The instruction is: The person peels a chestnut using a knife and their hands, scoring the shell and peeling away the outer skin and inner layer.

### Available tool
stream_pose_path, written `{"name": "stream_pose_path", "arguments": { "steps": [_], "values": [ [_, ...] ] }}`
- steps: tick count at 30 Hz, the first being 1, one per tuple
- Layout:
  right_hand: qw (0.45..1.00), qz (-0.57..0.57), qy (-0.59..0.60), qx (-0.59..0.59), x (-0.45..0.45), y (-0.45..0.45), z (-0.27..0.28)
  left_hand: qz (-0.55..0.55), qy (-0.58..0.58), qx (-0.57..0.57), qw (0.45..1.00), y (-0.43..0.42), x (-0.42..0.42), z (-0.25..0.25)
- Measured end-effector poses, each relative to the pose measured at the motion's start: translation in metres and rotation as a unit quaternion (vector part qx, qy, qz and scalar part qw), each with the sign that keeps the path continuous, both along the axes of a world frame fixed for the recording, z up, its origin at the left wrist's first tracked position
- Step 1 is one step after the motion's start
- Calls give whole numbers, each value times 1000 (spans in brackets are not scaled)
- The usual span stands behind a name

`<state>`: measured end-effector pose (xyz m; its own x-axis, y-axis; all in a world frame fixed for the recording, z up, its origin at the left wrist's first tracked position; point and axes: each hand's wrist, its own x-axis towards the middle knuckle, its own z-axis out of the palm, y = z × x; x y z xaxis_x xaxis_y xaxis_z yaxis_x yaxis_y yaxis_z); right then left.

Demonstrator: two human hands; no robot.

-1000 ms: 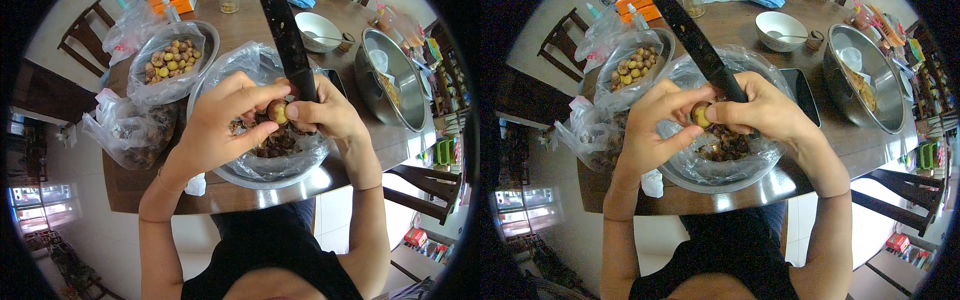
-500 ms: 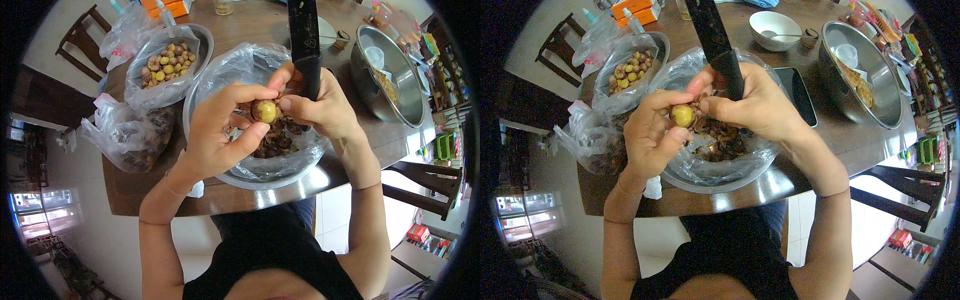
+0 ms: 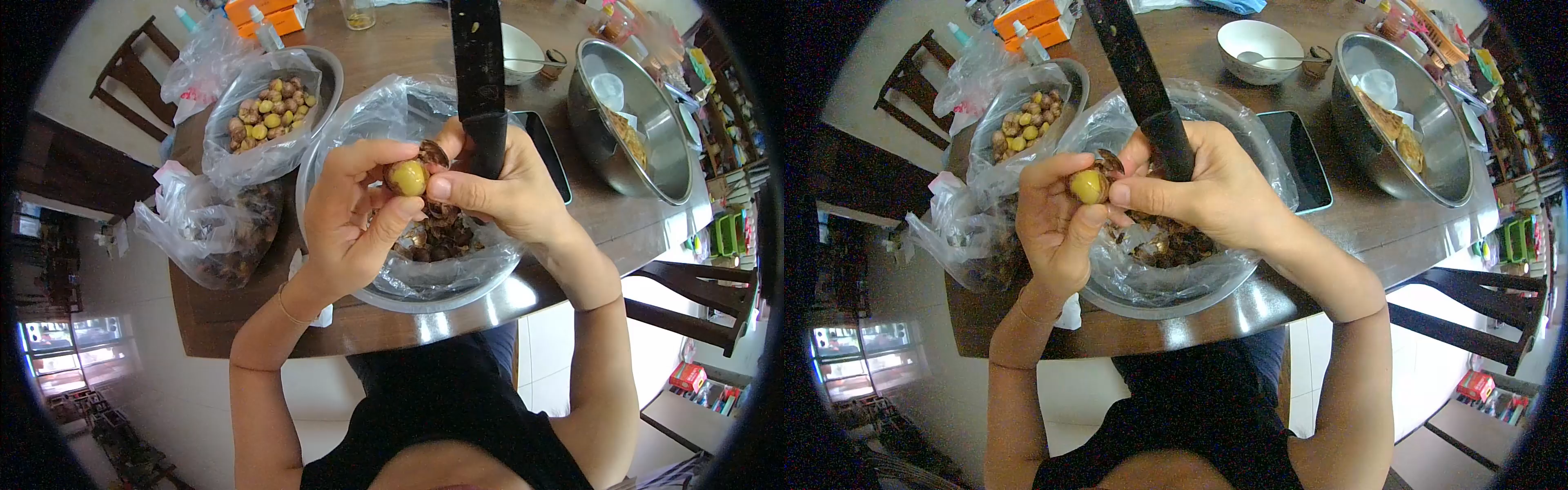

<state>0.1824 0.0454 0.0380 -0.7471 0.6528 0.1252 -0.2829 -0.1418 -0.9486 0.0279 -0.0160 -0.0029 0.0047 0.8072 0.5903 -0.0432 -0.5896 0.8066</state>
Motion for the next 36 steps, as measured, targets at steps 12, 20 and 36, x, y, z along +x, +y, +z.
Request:
{"name": "stream_pose_path", "arguments": {
  "steps": [12,20,36],
  "values": [
    [989,-66,-81,108,-1,4,-12,13,38,-15,999,-2,-2,-1],
    [953,-167,-92,234,1,-2,-2,123,123,33,984,1,-2,3],
    [955,-157,-67,242,-2,5,-11,148,139,82,976,5,1,4]
  ]
}}
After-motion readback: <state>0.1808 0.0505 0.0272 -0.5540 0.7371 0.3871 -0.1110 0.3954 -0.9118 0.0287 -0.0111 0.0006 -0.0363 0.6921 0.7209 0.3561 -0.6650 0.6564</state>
